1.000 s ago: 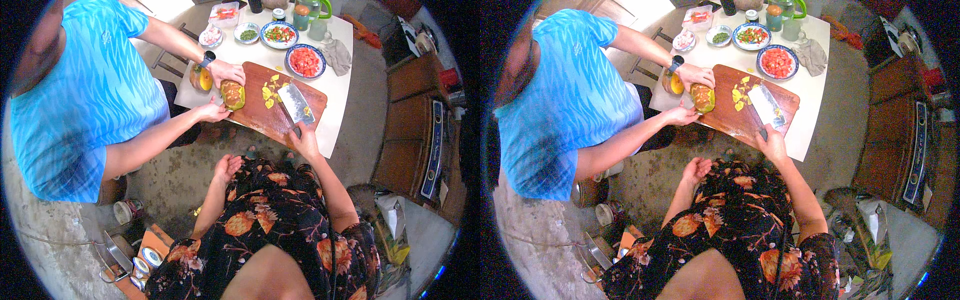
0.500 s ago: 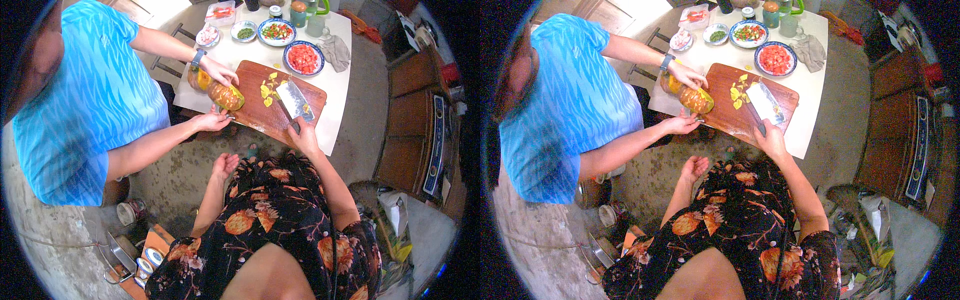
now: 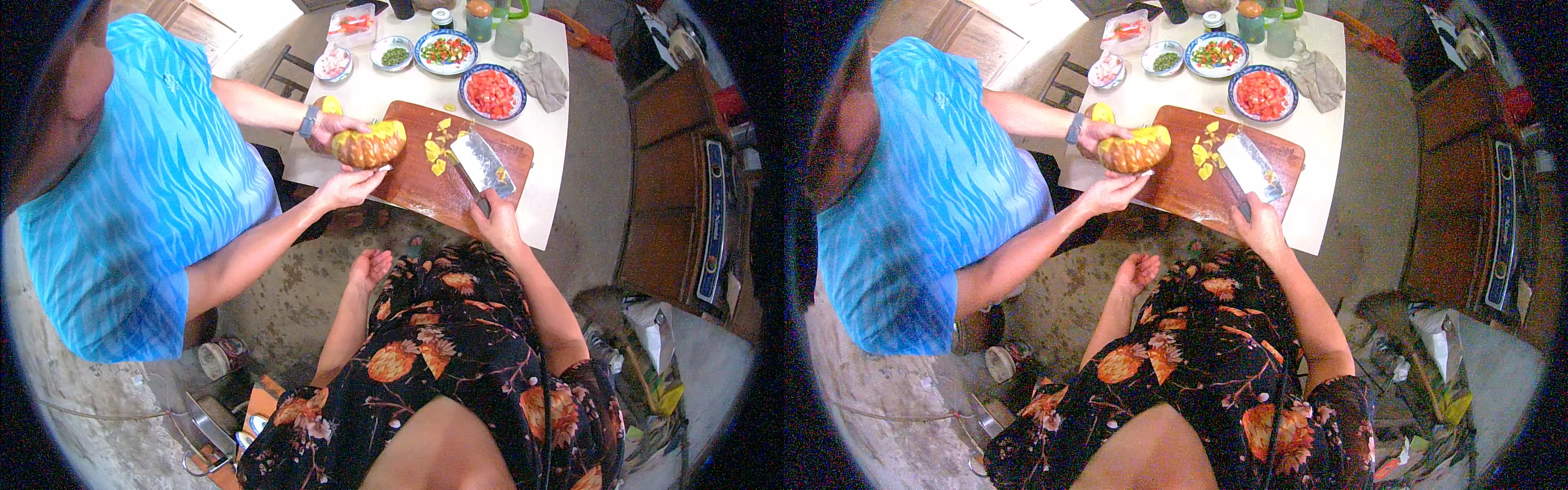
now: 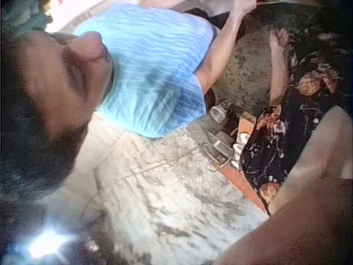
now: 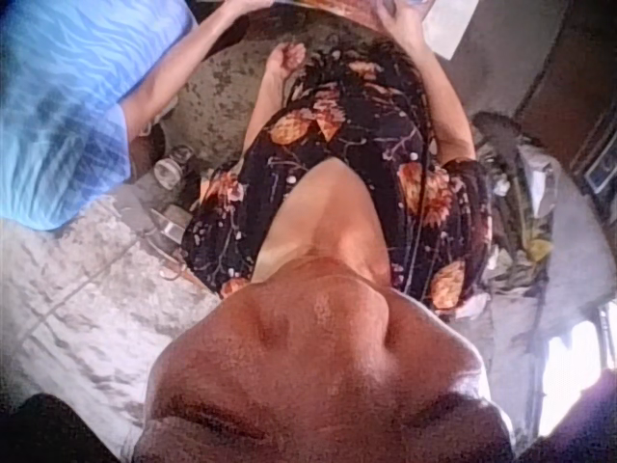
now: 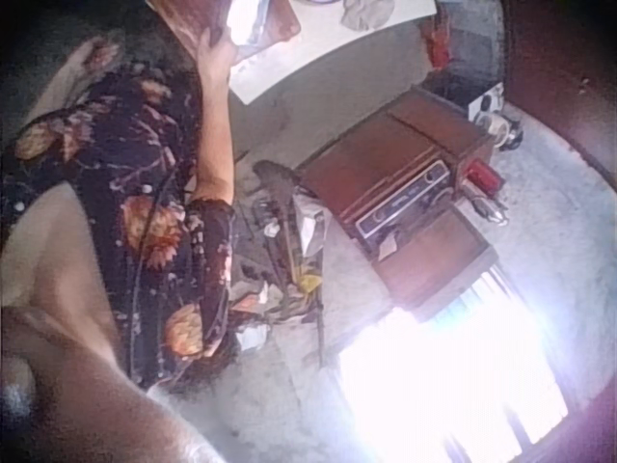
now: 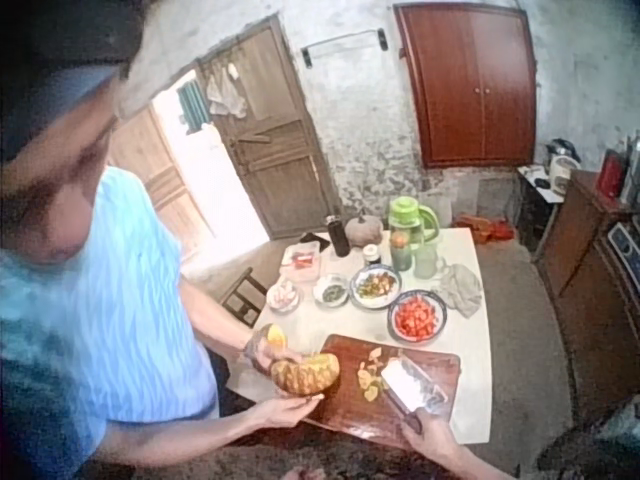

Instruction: The person peels a yellow squash using a fork on a wooden cutting board. They scrape the skin off in strips, rotate the squash, and gather the peels on the board. A second person briefly assists by holding the squash steady.

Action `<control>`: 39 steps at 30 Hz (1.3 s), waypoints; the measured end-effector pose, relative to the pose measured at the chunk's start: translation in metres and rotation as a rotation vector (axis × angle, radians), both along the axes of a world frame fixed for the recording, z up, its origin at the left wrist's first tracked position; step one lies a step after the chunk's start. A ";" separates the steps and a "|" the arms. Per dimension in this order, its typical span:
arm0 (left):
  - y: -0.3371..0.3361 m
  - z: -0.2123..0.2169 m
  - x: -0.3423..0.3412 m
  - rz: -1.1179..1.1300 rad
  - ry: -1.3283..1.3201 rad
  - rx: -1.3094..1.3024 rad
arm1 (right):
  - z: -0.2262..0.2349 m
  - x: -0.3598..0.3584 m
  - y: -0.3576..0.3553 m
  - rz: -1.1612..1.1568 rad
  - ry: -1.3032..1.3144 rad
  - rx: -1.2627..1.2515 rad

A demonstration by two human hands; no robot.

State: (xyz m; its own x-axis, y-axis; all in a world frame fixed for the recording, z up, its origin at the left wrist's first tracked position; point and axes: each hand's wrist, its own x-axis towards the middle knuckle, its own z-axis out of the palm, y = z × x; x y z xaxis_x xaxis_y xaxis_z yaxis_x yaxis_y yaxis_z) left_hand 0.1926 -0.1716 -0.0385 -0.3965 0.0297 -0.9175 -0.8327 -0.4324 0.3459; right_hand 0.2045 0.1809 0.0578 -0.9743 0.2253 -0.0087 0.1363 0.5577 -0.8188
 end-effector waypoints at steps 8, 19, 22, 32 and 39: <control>-0.003 -0.008 -0.001 -0.018 -0.006 0.024 | 0.001 -0.002 -0.003 0.014 -0.052 -0.009; -0.003 -0.007 -0.008 -0.049 -0.021 0.042 | 0.001 -0.007 -0.005 0.005 -0.034 -0.020; -0.003 -0.005 -0.008 -0.060 -0.008 0.038 | -0.002 -0.008 -0.005 0.014 -0.009 -0.002; 0.003 -0.002 -0.007 -0.037 0.001 0.024 | 0.006 -0.009 -0.006 0.012 -0.040 -0.002; 0.006 -0.002 -0.005 -0.030 -0.003 0.022 | 0.001 -0.008 -0.005 0.012 -0.031 -0.010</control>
State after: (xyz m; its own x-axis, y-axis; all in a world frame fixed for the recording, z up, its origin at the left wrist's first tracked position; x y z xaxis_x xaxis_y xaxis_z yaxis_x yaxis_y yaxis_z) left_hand 0.1872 -0.1657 -0.0406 -0.3925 0.0613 -0.9177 -0.8464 -0.4146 0.3343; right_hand 0.1962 0.1763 0.0586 -0.9760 0.2136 -0.0416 0.1554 0.5508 -0.8200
